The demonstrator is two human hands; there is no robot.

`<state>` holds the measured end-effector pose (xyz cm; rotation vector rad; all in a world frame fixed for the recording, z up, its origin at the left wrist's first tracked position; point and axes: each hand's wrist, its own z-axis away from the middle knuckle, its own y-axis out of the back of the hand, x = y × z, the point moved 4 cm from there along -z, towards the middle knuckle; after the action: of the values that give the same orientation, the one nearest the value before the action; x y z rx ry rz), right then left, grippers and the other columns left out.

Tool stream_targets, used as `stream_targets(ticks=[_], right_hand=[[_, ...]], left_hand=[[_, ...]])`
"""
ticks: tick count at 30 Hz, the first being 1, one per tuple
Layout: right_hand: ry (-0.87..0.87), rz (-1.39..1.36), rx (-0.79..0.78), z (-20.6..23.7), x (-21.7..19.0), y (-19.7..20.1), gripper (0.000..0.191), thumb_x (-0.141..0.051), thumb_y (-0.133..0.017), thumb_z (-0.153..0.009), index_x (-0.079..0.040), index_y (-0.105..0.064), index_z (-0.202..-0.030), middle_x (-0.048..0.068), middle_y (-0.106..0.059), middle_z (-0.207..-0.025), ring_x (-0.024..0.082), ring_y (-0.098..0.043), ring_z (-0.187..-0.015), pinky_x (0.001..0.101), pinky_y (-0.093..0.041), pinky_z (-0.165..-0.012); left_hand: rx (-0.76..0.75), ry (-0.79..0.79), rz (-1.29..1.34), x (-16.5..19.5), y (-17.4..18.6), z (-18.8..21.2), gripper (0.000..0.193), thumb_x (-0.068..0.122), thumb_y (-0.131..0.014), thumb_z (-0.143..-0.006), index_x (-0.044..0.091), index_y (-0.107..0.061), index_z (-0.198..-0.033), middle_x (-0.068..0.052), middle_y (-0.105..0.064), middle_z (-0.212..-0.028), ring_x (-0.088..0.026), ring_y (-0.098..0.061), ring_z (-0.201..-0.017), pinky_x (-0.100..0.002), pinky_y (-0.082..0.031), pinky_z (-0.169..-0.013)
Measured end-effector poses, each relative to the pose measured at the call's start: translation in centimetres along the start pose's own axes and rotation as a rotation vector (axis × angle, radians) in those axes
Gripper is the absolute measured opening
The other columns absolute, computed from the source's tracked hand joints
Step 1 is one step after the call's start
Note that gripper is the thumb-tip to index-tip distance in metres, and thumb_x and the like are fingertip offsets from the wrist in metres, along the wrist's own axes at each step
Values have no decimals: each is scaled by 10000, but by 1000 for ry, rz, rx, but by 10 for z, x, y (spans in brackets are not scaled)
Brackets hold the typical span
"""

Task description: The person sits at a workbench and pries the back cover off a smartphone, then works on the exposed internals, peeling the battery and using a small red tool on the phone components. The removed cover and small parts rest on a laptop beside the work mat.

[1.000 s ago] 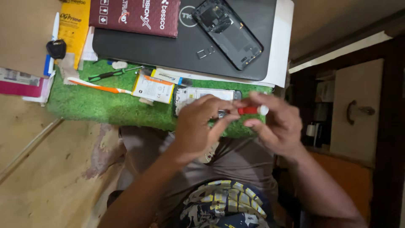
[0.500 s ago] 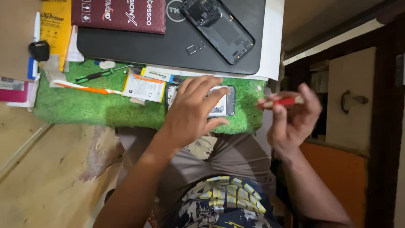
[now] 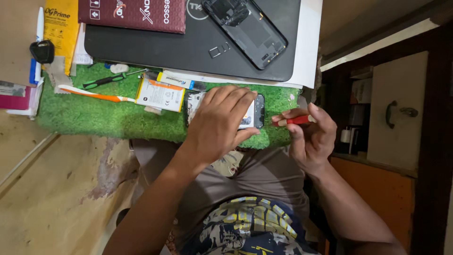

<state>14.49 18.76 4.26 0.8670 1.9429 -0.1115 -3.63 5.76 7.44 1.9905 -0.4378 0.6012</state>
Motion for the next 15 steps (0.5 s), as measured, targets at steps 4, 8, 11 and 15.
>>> stream_targets(ticks=[4,8,11,15], right_hand=[[-22,-20,-8,0,1,-2,513,9,-500,-1127,-143,-294,-1571,215,-592,-1254,284,-710,-1021,449,-661,-917],[-21,-3,-14,-1,0,-1,527,13,-498,-1120,-146,-292,-1578,218,-596,-1246,286,-712,-1010,442,-659,-914],[7,-6,-50,-4,-2,0,548,60,-497,-1103,-147,-300,-1570,217,-612,-1237,296,-726,-1038,415,-657,-898],[65,111,-174,-10,-13,1,584,141,-525,-1068,-154,-346,-1539,184,-612,-1227,291,-733,-1052,381,-657,-911]], left_hand=[[-11,8,15,0,0,0,693,358,-820,-813,-13,-579,-1346,-156,-627,-1304,-345,-553,-1247,-481,-399,-1081],[10,-3,26,0,1,1,689,350,-821,-805,-14,-578,-1337,-162,-622,-1308,-349,-552,-1256,-482,-400,-1082],[15,-6,33,0,2,1,688,346,-828,-816,-14,-575,-1345,-157,-624,-1306,-346,-553,-1254,-481,-403,-1086],[20,-8,31,0,1,0,704,333,-840,-789,-17,-575,-1340,-159,-625,-1299,-348,-554,-1250,-487,-402,-1078]])
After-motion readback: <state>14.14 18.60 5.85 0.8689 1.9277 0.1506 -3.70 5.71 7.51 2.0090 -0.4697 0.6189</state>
